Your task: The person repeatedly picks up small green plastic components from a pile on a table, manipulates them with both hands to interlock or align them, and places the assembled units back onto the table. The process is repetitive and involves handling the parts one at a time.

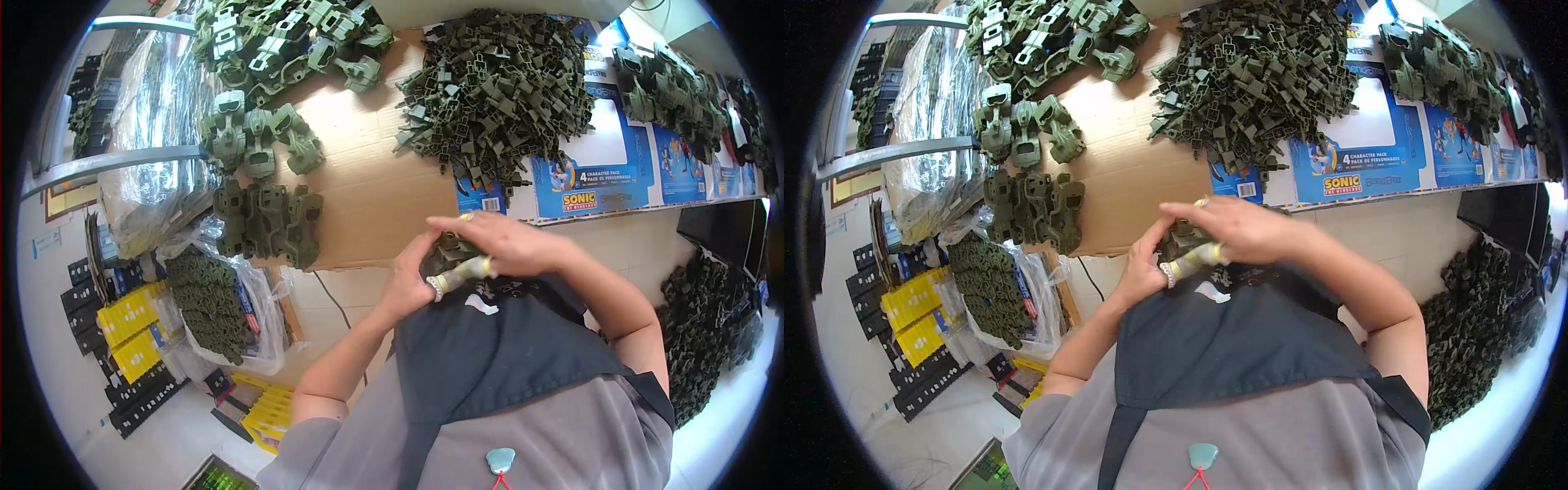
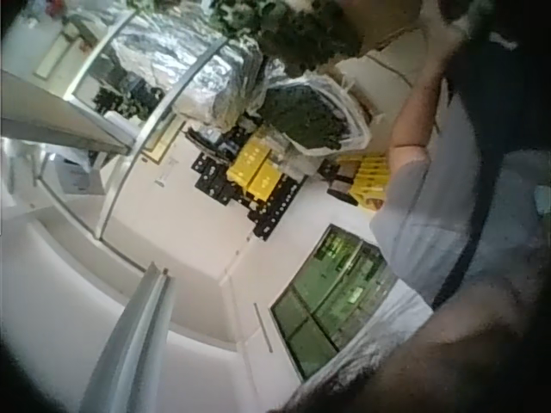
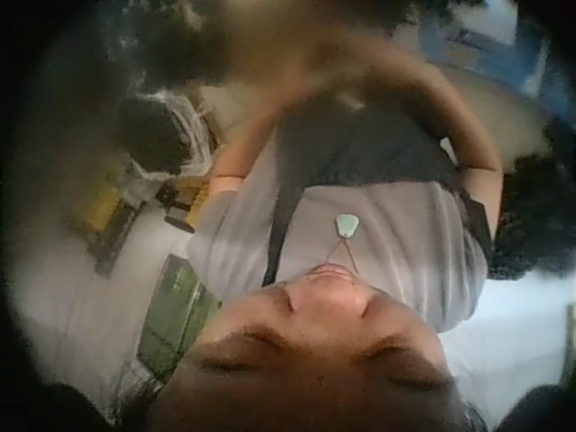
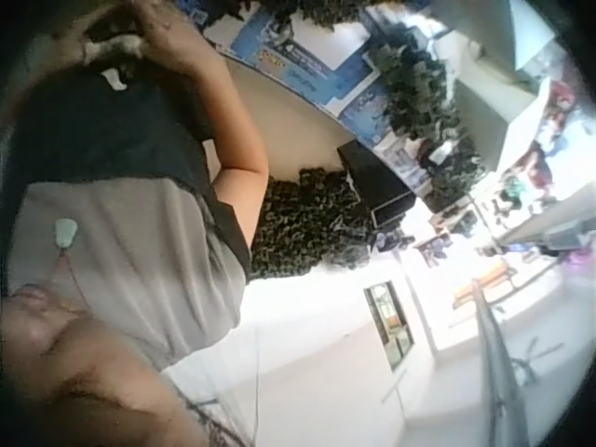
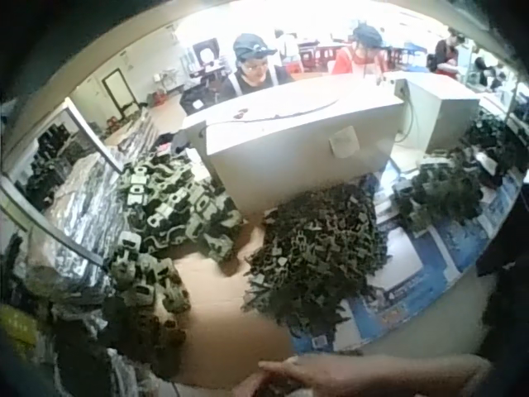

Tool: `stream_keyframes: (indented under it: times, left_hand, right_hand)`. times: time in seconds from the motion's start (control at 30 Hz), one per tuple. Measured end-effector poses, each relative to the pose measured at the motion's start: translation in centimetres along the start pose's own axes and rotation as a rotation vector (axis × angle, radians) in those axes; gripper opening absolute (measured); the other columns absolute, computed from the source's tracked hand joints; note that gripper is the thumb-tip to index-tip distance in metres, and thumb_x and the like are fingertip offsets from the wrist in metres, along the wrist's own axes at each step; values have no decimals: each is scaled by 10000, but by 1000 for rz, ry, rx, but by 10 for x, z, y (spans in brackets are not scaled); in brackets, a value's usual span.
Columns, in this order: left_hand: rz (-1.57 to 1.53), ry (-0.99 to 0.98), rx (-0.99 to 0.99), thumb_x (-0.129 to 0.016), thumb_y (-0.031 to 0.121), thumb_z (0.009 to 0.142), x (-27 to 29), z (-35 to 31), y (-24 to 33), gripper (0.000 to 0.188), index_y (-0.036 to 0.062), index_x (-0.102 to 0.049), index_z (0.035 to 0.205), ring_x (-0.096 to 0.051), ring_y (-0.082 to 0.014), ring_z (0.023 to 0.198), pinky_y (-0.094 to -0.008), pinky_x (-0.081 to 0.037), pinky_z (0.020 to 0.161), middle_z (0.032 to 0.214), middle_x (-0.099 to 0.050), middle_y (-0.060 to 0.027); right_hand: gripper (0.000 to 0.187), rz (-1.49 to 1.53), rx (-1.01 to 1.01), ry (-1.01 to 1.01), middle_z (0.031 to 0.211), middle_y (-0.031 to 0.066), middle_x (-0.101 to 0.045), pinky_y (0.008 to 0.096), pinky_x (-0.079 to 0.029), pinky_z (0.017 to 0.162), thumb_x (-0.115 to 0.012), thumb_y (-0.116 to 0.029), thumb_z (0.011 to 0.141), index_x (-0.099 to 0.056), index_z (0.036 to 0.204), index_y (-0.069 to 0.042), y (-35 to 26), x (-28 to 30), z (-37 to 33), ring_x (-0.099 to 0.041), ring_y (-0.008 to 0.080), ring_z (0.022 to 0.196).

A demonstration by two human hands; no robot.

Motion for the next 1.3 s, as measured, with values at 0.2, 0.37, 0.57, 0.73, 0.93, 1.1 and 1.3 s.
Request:
stream_keyframes:
  times: [0.2, 0.37, 0.57, 0.73, 0.93, 1.1, 1.3]
  left_hand:
    - [132, -20, -91, -711, 86, 667, -3, 1, 1, 632, 13, -470, 1246, -546, -218, 1082, -308, -406, 924, 1175, -559, -131]
    - [-36, 18, -213, -669, 141, 717, 11, 19, 7, 781, 64, -253, 1374, -405, -293, 1214, -365, -323, 996, 1301, -411, -179]
    - [-404, 76, -364, -603, 262, 837, -9, 44, 31, 895, 47, 36, 1425, -260, -271, 1312, -349, -218, 1054, 1430, -223, -204]
    - [6, -99, -417, -501, 206, 877, -12, 49, 53, 517, 103, -361, 1364, -494, -291, 1113, -342, -321, 977, 1237, -513, -145]
    - [220, -243, -391, -620, 325, 798, -19, 55, 41, 695, 98, -315, 1380, -511, -311, 1072, -367, -347, 954, 1166, -544, -171]
    - [-42, -324, -214, -796, 222, 641, 9, 46, 59, 978, 68, -209, 1408, -540, -250, 1059, -360, -414, 912, 1169, -540, -178]
    - [138, -214, -403, -763, 131, 684, 1, 44, 17, 979, 65, -122, 1421, -519, -264, 1100, -359, -399, 939, 1232, -490, -196]
  right_hand:
    - [755, 35, -61, -129, 1200, 175, -521, 392, -410, 923, -549, 43, 639, -341, 1353, -85, 17, 4, 5, -504, 306, 1111]
    - [755, 204, -76, 188, 1275, 126, -486, 354, -400, 956, -626, 4, 685, -326, 1370, -106, 11, 21, -3, -500, 257, 1141]
    - [760, 935, -33, 654, 1395, 106, -298, 342, -250, 1052, -681, -158, 776, -244, 1390, -66, 5, -6, -16, -293, 209, 1293]
    - [780, 166, -19, 505, 1378, 148, -347, 360, -271, 1044, -696, -86, 709, -290, 1374, -87, -34, 36, -62, -331, 288, 1282]
    - [791, -97, -130, 438, 1201, 149, -461, 350, -450, 865, -594, 59, 628, -371, 1344, -193, -22, 27, -82, -496, 330, 1076]
    - [731, 367, -213, 839, 1280, 118, -398, 337, -425, 919, -654, 18, 682, -390, 1337, -167, -11, 17, -121, -405, 275, 1198]
    - [711, 234, -247, 734, 1302, 148, -355, 373, -297, 1026, -714, -25, 634, -459, 1281, -174, -4, -1, -133, -365, 310, 1212]
Point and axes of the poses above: each hand's wrist, its own z-axis towards the middle knuckle, its own x-axis out of the back of the hand, y = z × x, the point moved 1 cm from there along z, towards the middle knuckle
